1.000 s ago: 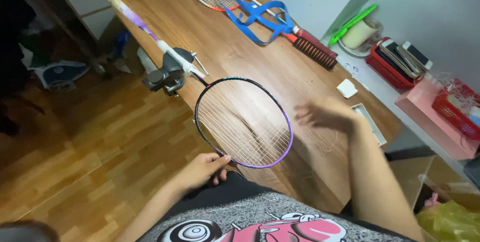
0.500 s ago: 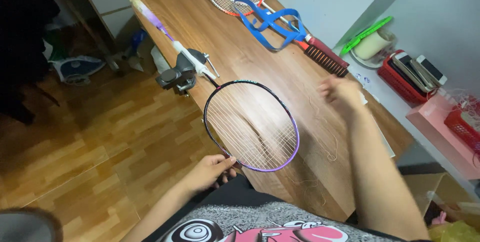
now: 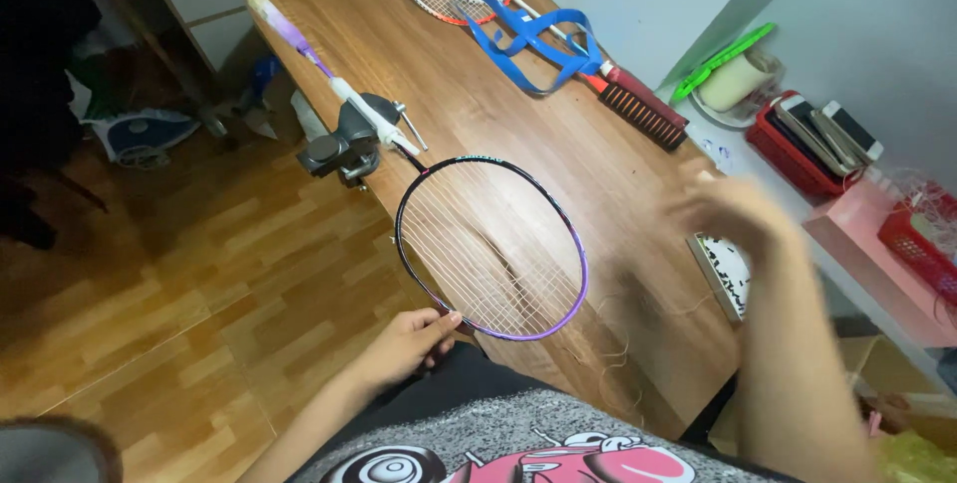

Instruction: Manually threading strings through the frame of a badminton racket using a mounting clamp.

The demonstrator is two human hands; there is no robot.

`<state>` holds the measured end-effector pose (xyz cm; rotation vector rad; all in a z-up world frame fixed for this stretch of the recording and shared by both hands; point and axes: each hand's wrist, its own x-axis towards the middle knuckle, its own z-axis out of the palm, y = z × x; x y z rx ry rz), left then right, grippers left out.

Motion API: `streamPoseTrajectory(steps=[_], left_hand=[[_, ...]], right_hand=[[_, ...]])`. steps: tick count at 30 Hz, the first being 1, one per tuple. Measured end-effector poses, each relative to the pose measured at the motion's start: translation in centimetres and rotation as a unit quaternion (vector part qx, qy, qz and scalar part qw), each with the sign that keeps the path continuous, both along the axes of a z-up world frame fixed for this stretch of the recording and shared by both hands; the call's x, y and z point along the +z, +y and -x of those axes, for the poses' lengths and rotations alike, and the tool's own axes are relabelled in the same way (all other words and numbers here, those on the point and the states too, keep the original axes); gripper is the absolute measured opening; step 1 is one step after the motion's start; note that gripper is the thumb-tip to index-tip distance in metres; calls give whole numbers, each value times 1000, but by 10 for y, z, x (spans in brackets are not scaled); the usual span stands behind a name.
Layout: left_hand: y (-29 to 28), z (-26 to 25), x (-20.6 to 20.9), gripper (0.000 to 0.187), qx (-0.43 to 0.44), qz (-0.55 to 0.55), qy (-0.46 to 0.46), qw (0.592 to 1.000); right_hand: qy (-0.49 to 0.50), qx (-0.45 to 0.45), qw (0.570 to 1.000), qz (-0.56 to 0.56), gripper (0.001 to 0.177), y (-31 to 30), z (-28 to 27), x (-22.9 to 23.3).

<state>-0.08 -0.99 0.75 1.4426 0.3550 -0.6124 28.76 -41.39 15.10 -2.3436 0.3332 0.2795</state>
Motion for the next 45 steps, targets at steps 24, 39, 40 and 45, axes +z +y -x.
streamPoseTrajectory(steps=[24,39,40,45], left_hand=[[1,3,10,43,24,46,43,998],[1,2,7,45,11,38,30,999],[2,3,10,45,10,32,35,999],[3,5,15,45,1,5,27,1000]], right_hand=[[54,-130,946,-292,25,72,12,-27],[160,31,963,-213,39,12,9,-49],[235,76,945,-216,49,44,31,-46],[257,116,930,-234,52,132,91,-37]])
